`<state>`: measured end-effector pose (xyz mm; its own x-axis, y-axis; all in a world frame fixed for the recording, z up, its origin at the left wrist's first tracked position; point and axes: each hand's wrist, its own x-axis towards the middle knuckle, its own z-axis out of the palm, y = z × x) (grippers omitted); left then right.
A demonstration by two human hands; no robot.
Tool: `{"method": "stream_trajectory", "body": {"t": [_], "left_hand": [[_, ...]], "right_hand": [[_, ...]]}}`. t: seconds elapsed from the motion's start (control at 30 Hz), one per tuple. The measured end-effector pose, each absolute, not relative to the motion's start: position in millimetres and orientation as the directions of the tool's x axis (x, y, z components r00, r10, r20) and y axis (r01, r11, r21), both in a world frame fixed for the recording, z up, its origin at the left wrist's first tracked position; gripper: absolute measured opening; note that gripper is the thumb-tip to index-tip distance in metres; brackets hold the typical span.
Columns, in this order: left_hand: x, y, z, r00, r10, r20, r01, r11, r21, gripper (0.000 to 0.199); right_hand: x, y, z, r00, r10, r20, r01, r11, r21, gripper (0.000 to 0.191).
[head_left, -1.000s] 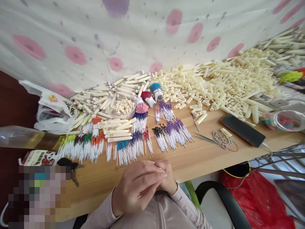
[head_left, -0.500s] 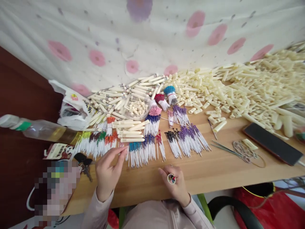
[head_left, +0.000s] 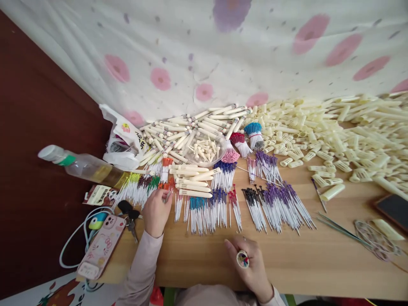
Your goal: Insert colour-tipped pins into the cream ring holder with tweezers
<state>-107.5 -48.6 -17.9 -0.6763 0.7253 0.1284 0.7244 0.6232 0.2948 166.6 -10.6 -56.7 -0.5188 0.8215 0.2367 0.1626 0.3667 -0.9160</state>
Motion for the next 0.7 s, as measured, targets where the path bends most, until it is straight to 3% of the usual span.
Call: {"method": "stream_trajectory", "body": {"t": [0.23, 0.43, 0.47, 0.57, 0.63, 0.7], "left_hand": [[-115, -41, -16, -0.68, 0.722, 0.128, 0.707, 0.598, 0.377, 0.018], [-101, -55, 21, -0.711, 0.664, 0.23, 0.646, 0.49, 0.585, 0.025], [-91, -57, 29, -0.716, 0.647, 0.262, 0.629, 0.435, 0.644, 0.023], [-50, -56, 47, -0.664, 0.655, 0.36, 0.499, 0.031, 0.866, 0.025], [-19, -53, 53, -0.515, 0.747, 0.421, 0.391, -0.233, 0.89, 0.037], [9, -49, 55, -0.426, 0.767, 0.48, 0.291, -0.386, 0.876, 0.036]], "right_hand": [[168, -9, -60, -0.513, 0.827, 0.229, 0.176, 0.363, -0.915, 0.045], [168, -7, -56, -0.518, 0.829, 0.211, 0.156, 0.335, -0.929, 0.045], [168, -7, -56, -0.519, 0.829, 0.206, 0.153, 0.328, -0.932, 0.045], [168, -6, -53, -0.525, 0.83, 0.187, 0.143, 0.303, -0.942, 0.045], [169, -6, -51, -0.525, 0.834, 0.169, 0.138, 0.28, -0.95, 0.046], [170, -8, -50, -0.523, 0.839, 0.149, 0.133, 0.253, -0.958, 0.048]]}}
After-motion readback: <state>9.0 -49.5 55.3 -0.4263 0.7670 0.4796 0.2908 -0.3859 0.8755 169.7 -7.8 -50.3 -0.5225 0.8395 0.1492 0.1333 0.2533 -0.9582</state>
